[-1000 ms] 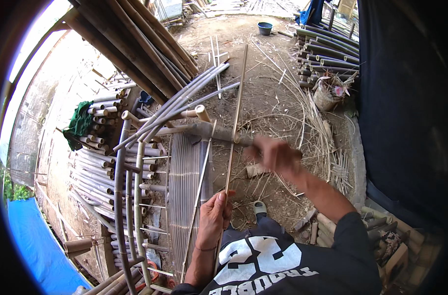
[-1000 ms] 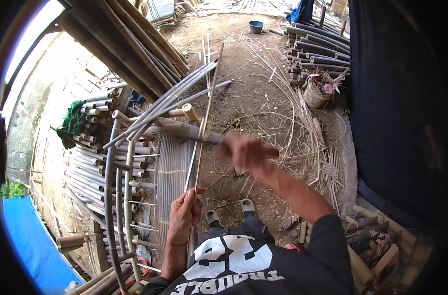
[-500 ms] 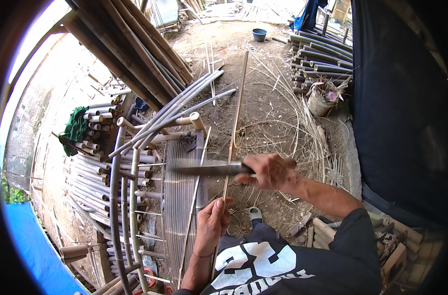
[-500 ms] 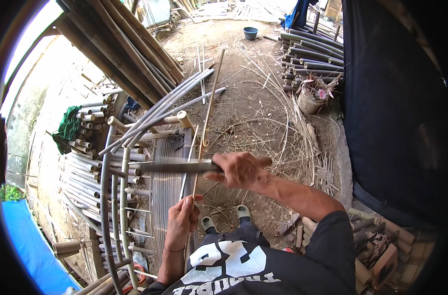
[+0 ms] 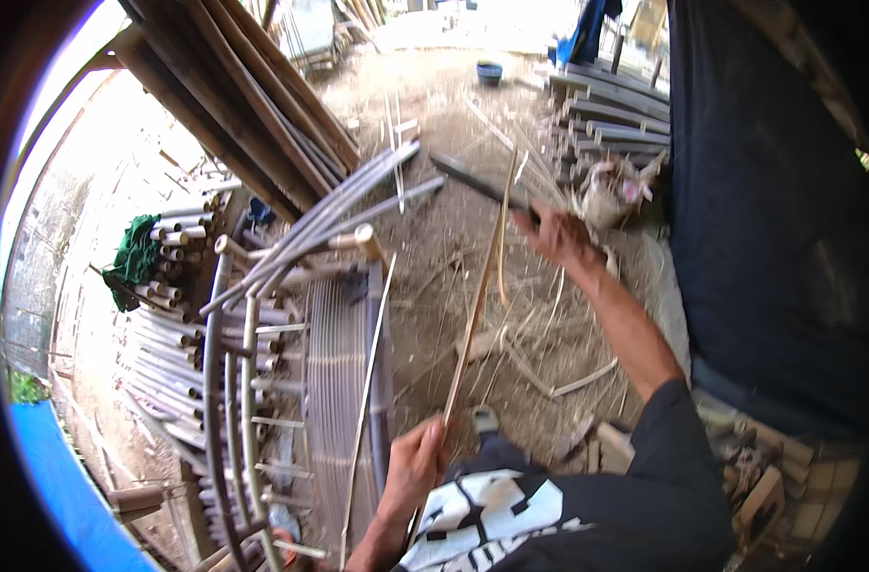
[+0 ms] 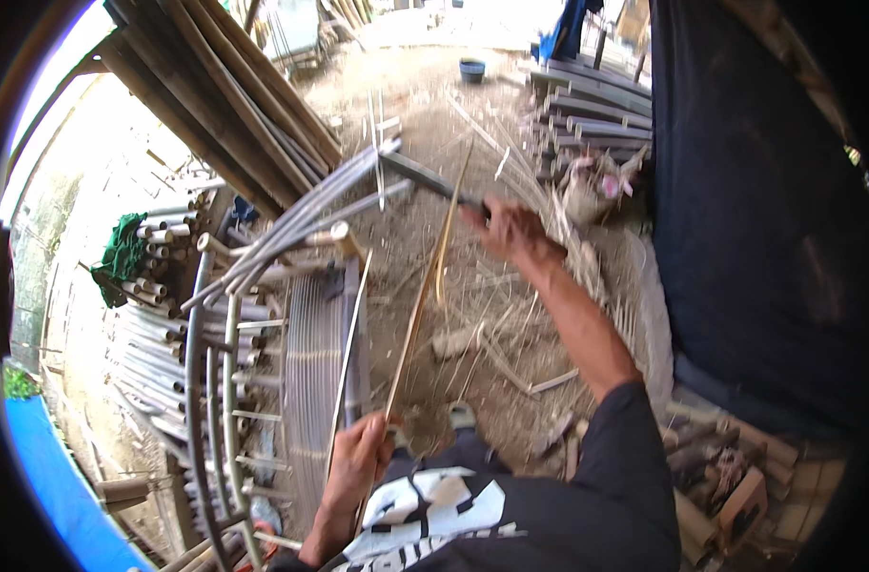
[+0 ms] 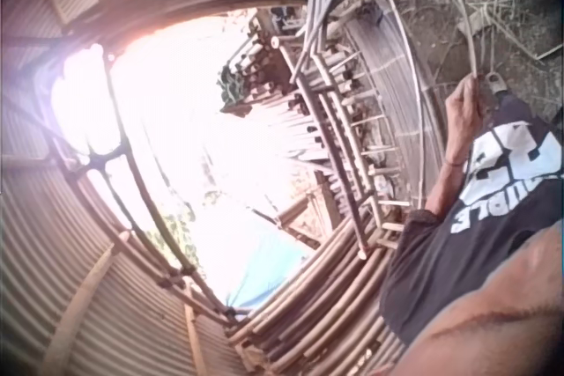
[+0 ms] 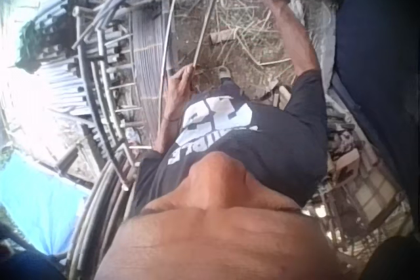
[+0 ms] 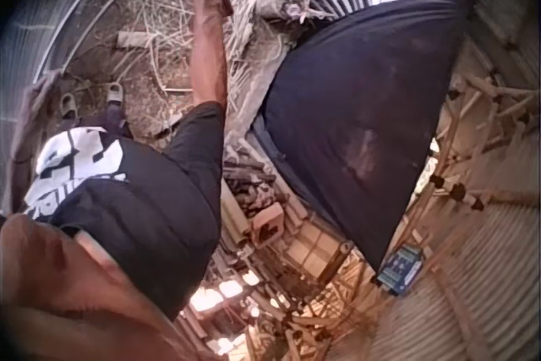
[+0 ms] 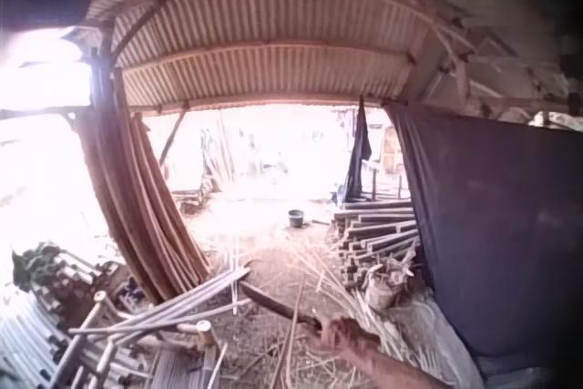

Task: The person weaves thin bamboo strips into a rectangular bamboo frame using a knife to split and trim the material. They repeatedly insert the strips into the frame, tapping them into place to create a tight woven mat.

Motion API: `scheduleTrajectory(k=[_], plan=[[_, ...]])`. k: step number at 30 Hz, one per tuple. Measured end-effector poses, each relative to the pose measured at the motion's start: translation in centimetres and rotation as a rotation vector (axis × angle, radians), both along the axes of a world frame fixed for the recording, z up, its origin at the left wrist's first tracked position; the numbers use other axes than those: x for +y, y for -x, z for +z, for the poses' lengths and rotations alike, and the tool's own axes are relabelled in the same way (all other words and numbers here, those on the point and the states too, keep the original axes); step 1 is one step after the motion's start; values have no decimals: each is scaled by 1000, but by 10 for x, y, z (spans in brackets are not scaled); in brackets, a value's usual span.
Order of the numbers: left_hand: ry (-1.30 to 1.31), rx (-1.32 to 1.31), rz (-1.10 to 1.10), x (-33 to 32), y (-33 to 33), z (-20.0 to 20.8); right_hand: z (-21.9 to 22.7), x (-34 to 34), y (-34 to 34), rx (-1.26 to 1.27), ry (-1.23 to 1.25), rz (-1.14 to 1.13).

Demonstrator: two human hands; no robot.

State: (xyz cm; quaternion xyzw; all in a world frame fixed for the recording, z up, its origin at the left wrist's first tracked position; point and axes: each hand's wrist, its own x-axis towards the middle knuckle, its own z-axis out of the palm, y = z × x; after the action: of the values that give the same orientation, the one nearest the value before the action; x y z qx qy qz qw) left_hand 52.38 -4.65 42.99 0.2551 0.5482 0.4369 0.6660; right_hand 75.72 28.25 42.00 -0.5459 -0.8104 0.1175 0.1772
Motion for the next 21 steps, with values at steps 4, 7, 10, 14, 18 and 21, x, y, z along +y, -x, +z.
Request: scheduleTrajectory(k=[4, 7, 10, 14, 18, 21], plan=[[42, -31, -38, -7, -3, 8, -33, 35, -39, -24, -255, 72], [43, -32, -100, -25, 4, 8, -17, 75, -80, -23, -106, -184], [99, -122, -40, -58, 20, 2, 14, 104, -139, 231, -23, -620], [-62, -213, 49, -2, 18, -20, 28, 62, -76, 121, -103, -337], [-128, -200, 83, 36, 25, 0, 9, -37, -1, 261, -102, 4], [-161, -154, 105, 44, 11, 10, -25, -108, 42, 253, -101, 315]])
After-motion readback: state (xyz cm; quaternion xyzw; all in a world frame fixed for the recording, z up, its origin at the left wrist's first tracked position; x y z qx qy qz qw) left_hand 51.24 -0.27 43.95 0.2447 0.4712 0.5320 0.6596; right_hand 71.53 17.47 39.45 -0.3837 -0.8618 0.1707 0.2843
